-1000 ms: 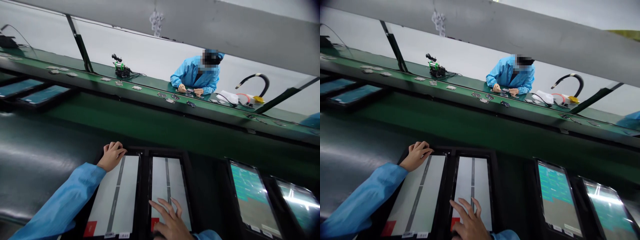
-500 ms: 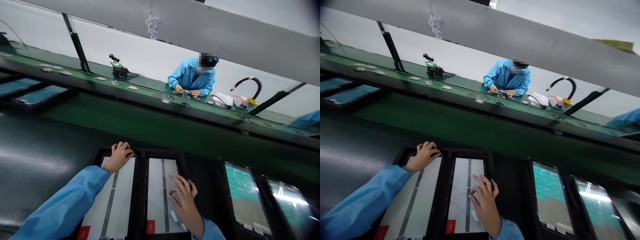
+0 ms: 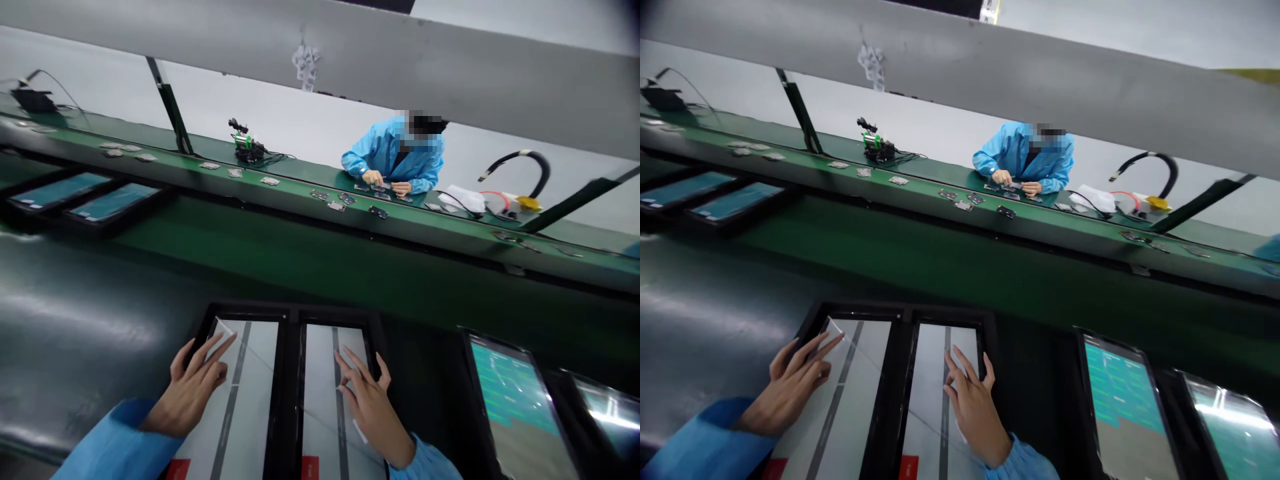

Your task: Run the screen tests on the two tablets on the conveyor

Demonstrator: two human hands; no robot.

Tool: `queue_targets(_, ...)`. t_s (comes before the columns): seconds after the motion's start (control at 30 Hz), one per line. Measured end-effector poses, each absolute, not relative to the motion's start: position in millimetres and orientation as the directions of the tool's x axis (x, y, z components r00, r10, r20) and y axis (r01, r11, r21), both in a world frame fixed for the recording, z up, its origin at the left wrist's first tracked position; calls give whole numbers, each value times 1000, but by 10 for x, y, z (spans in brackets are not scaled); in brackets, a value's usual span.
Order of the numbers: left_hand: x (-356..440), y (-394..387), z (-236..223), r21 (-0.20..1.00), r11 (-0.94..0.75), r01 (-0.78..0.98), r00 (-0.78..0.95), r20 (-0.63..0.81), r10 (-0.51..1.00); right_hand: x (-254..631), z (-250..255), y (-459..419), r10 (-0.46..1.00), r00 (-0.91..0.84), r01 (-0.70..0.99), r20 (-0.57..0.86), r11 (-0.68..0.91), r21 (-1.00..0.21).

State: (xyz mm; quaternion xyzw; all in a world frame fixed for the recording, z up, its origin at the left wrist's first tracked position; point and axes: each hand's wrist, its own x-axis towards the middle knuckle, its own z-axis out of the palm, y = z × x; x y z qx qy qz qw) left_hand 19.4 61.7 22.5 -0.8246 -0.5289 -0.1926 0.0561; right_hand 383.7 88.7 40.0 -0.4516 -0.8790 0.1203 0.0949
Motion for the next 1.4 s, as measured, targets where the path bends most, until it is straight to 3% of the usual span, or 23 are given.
queue_targets(0.23,278,553,224,36,-481,876,442,339,830,3831,334,902,776,-624,760,89,630,-162)
queue_targets(0.37,327,703,260,-7,-528,849,503,315,805,3815,299,884,803,-590,783,87,595,-180)
queue_targets(0.73,390,793,262,-8,-499,866,467,365,805,3862,248,913,843,-538,810,-5,516,-278)
queue_targets(1.1,422,801,234,8,-447,895,419,334,845,3837,245,912,820,-558,794,125,572,-205)
queue_targets(1.3,472,835,303,34,-456,890,410,378,830,3802,269,919,830,-548,802,99,556,-217)
queue_targets(1.4,343,650,382,47,-443,895,380,439,814,3865,378,894,850,-498,825,174,526,-210)
